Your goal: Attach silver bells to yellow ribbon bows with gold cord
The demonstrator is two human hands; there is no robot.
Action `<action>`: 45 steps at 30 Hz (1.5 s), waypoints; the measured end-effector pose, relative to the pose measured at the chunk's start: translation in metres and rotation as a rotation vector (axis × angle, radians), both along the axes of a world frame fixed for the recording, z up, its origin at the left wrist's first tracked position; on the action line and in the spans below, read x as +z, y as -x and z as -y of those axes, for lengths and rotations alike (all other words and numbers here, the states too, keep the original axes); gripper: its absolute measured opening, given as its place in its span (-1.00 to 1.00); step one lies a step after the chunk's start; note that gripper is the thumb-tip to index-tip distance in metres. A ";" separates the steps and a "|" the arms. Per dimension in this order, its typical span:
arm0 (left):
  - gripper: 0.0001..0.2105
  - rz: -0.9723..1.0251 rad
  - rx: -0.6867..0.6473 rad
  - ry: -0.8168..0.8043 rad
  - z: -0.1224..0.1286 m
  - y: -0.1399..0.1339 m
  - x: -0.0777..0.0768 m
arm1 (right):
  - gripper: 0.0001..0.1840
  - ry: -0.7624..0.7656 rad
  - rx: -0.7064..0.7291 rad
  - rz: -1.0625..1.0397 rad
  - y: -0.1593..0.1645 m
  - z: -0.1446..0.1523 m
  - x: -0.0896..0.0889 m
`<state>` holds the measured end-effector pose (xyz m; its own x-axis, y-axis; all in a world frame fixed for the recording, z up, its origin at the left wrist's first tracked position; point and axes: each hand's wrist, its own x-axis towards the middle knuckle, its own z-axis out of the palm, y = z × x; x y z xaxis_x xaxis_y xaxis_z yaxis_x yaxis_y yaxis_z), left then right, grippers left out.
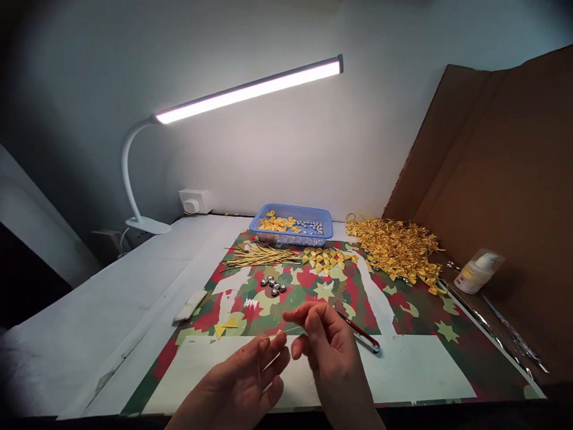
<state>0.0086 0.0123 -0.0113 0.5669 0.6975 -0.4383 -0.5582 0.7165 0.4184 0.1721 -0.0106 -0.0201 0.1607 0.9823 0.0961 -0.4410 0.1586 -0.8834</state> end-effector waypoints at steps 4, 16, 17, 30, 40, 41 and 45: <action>-0.95 0.148 0.046 0.084 0.002 -0.003 -0.001 | -0.69 0.034 0.128 -0.339 0.013 -0.003 -0.005; -0.92 -0.046 0.167 -0.011 0.008 -0.005 -0.005 | -0.66 -0.017 0.033 -0.304 0.016 -0.002 -0.014; -0.92 -0.074 0.161 -0.043 0.008 -0.004 -0.006 | -0.65 -0.015 0.031 -0.302 0.017 -0.001 -0.014; -0.85 -0.506 -0.091 -0.864 0.014 -0.006 0.005 | -0.64 -0.023 0.111 -0.341 0.017 0.011 -0.009; -0.79 -0.795 -0.148 -1.110 0.015 0.002 0.015 | -0.58 0.083 0.047 -0.358 0.023 0.018 -0.004; -0.78 -0.808 -0.131 -1.099 0.015 0.003 0.013 | -0.58 0.087 0.059 -0.351 0.024 0.018 -0.005; -0.80 -0.789 -0.082 -1.019 0.015 0.006 0.000 | -0.58 0.083 0.116 -0.303 0.028 0.018 -0.005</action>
